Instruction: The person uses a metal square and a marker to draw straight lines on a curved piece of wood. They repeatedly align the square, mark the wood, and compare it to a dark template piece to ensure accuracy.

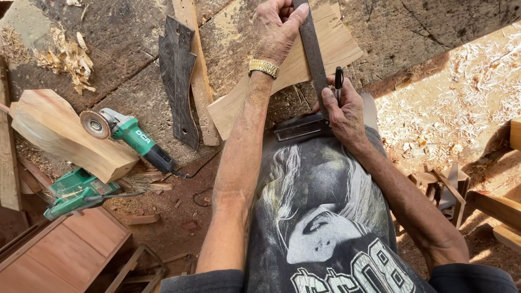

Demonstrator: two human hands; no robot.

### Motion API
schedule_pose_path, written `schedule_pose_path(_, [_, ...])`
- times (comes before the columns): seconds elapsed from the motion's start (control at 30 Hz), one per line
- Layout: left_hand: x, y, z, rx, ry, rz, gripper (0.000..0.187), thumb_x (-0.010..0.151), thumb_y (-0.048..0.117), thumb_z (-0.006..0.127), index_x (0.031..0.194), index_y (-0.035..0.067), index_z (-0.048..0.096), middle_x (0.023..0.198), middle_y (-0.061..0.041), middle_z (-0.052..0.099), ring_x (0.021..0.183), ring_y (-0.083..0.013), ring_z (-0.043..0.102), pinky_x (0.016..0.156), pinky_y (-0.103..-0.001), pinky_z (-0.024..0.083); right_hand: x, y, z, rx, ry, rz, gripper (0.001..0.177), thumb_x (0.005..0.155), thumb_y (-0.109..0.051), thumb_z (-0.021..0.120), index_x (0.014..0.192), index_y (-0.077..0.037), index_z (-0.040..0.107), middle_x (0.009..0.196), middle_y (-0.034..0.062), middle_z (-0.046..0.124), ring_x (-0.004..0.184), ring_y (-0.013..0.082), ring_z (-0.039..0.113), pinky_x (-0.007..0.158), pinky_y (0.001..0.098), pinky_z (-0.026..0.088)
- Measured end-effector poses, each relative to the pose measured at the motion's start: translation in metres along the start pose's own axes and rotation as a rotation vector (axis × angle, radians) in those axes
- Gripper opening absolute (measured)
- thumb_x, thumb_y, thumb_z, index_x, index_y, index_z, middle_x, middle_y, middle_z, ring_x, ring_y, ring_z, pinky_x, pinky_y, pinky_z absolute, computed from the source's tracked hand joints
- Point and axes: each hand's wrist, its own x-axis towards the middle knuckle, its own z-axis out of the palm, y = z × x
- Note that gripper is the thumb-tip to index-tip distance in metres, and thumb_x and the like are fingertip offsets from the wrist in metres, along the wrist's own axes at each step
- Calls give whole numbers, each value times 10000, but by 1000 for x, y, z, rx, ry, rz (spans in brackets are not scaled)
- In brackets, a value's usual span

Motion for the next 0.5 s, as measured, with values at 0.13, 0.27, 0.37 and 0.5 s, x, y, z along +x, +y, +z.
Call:
schedule_pose_path(0.13, [-1, -3, 2, -14, 5, 7, 237, 874, 288, 809, 854, 60, 748, 709, 48, 701, 639, -34, 641, 582, -236, 557, 0, 1, 1, 4, 6, -4, 269, 1145, -188, 539, 1373, -46, 526, 847, 26, 686, 759, 62, 646, 648, 199, 492])
schedule_pose_path(0.27, [-1, -7, 1, -6, 25, 25, 256, 884, 295, 803, 817, 66, 713, 676, 37, 662, 614, -50, 614, 562, -250, 528, 0, 1, 3, 9, 15, 10, 277, 1145, -183, 540, 1384, -43, 527, 859, 25, 684, 777, 67, 651, 666, 201, 499])
schedule_pose_path(0.37, [-3, -8, 1, 43, -8, -14, 332, 903, 304, 806, 732, 73, 642, 624, 31, 587, 565, -68, 557, 536, -268, 470, -1, 2, 3, 11, 23, 24, 277, 1141, -177, 547, 1382, -40, 533, 858, 25, 683, 780, 71, 653, 672, 203, 503])
schedule_pose_path(0.5, [-3, -7, 1, 59, 18, 6, 346, 884, 312, 810, 698, 99, 610, 595, 56, 573, 536, -52, 561, 504, -266, 465, -1, 6, 3, 40, 43, 22, 268, 1133, -164, 564, 1364, -32, 541, 879, 18, 663, 782, 81, 662, 684, 214, 524])
